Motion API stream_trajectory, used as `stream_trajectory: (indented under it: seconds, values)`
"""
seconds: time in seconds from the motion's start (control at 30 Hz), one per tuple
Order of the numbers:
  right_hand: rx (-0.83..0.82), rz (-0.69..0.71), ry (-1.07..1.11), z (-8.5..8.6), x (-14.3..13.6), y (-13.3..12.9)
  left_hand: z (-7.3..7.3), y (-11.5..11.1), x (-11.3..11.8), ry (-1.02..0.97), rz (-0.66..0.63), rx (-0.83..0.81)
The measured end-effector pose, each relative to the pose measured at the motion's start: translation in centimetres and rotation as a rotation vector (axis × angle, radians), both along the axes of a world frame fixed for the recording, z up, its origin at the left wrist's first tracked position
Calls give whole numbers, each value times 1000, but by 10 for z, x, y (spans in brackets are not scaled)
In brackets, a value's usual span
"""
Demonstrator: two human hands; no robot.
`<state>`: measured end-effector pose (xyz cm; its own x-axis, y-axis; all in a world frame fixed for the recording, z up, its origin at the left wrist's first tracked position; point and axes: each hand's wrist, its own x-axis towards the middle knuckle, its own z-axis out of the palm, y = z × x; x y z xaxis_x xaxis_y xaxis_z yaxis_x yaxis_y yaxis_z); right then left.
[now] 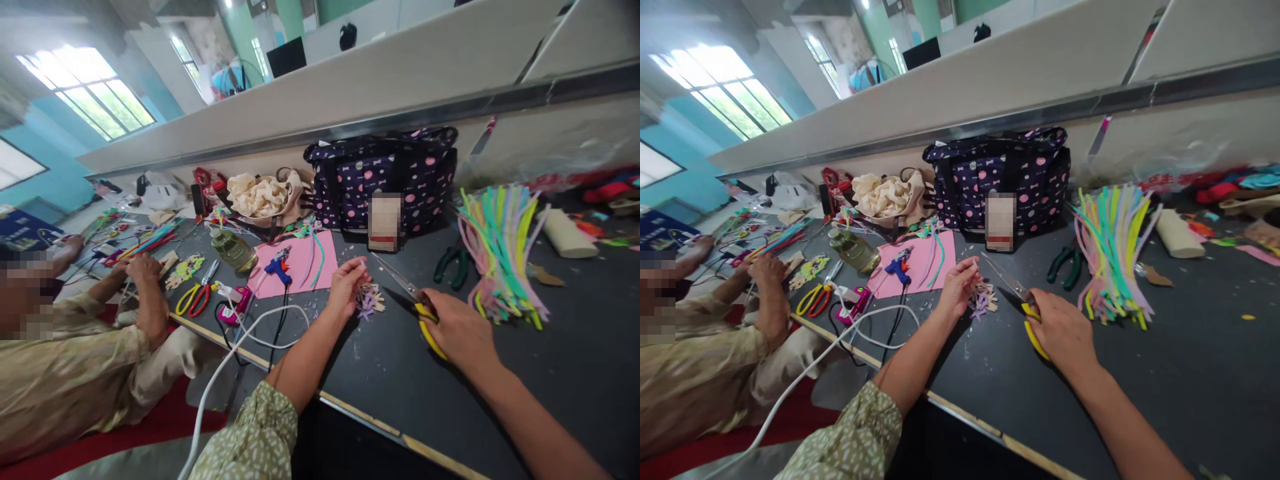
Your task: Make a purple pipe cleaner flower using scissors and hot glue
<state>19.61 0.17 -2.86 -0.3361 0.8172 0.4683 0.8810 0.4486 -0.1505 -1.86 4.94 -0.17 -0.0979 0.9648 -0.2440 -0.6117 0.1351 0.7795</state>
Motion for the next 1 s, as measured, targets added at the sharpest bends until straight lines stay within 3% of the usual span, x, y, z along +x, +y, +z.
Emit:
stream_trajectory:
  seconds: [0.2, 0.47, 1.0]
  values:
    - [-37, 23, -35, 10, 1, 1, 1, -2, 2, -3, -41, 12]
    - [31, -54, -126, -1, 1, -6, -1, -2, 2, 33, -34, 30]
    - [37, -48, -229, 2, -4, -9, -1, -4, 5, 70, -31, 62]
